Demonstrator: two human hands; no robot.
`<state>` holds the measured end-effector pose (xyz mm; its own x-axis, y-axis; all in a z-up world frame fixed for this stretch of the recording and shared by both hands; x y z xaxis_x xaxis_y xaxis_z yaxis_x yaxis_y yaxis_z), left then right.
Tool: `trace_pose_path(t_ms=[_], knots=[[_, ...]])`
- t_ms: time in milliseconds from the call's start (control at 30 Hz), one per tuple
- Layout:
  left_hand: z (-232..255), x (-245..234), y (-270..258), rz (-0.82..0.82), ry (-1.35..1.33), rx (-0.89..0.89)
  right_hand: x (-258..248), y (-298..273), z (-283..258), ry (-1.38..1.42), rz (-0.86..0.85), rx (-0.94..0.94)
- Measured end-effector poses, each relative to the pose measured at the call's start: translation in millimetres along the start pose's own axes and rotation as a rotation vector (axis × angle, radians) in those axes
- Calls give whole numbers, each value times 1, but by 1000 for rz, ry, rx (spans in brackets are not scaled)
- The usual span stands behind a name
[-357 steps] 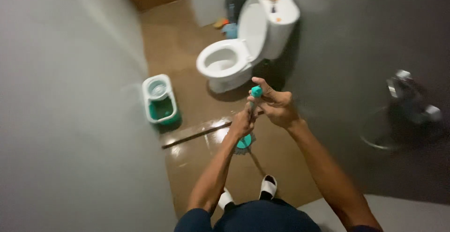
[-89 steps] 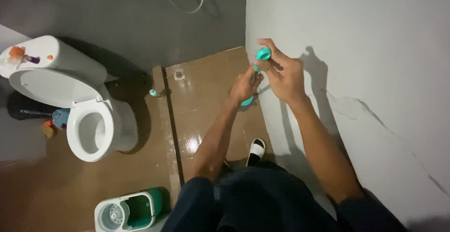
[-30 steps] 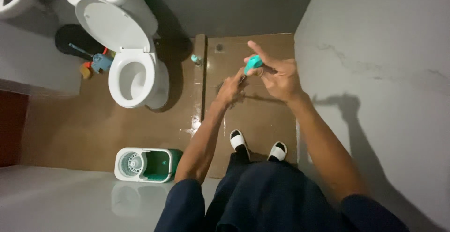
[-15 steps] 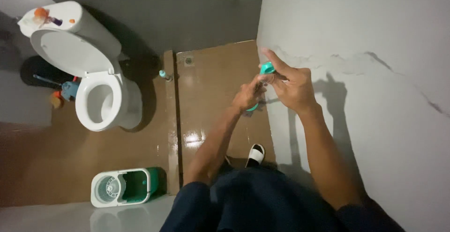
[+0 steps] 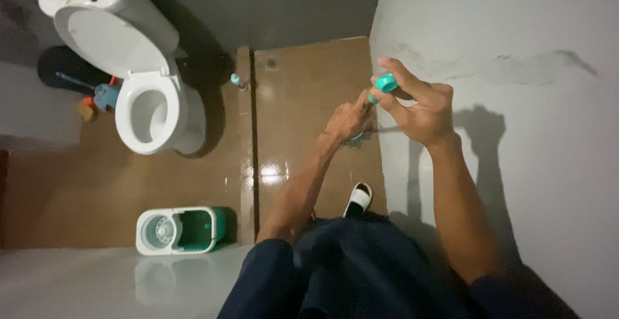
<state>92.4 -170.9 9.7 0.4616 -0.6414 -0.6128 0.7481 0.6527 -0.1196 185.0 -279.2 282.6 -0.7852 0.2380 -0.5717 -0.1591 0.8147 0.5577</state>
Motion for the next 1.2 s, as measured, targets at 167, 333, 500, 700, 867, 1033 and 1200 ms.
trace_pose_path(t_ms=[167, 333, 500, 700, 867, 1033, 1200], knots=[[-34, -55, -67, 134, 58, 91, 61, 28, -36, 48, -19, -7], [-83, -108, -134, 134, 167, -42, 129, 55, -69, 114, -85, 9], [-159, -148, -203, 265, 189, -15, 213, 72, -100, 280, -145, -116], [-171, -200, -263, 214, 200, -274, 272, 96, -127, 407, -222, -80], [-201, -188, -259, 120, 57, -253, 286, 93, -121, 417, -272, -16], [-189, -171, -239, 157, -169, 6, 265, 84, -106, 492, -138, -124], [-133, -157, -207, 134, -113, -5, 216, 72, -97, 296, -146, -111]])
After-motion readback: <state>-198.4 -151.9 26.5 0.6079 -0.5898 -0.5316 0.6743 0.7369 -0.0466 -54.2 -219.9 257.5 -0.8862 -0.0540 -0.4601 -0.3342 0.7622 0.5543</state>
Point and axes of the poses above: each hand's wrist, its own y-axis towards the middle knuckle, its own x-axis out of the palm, z = x × y, the point moved 4 cm from there along y, towards the middle knuckle, and after that the axes turned 9 degrees about -z, right-handed, at the moved point
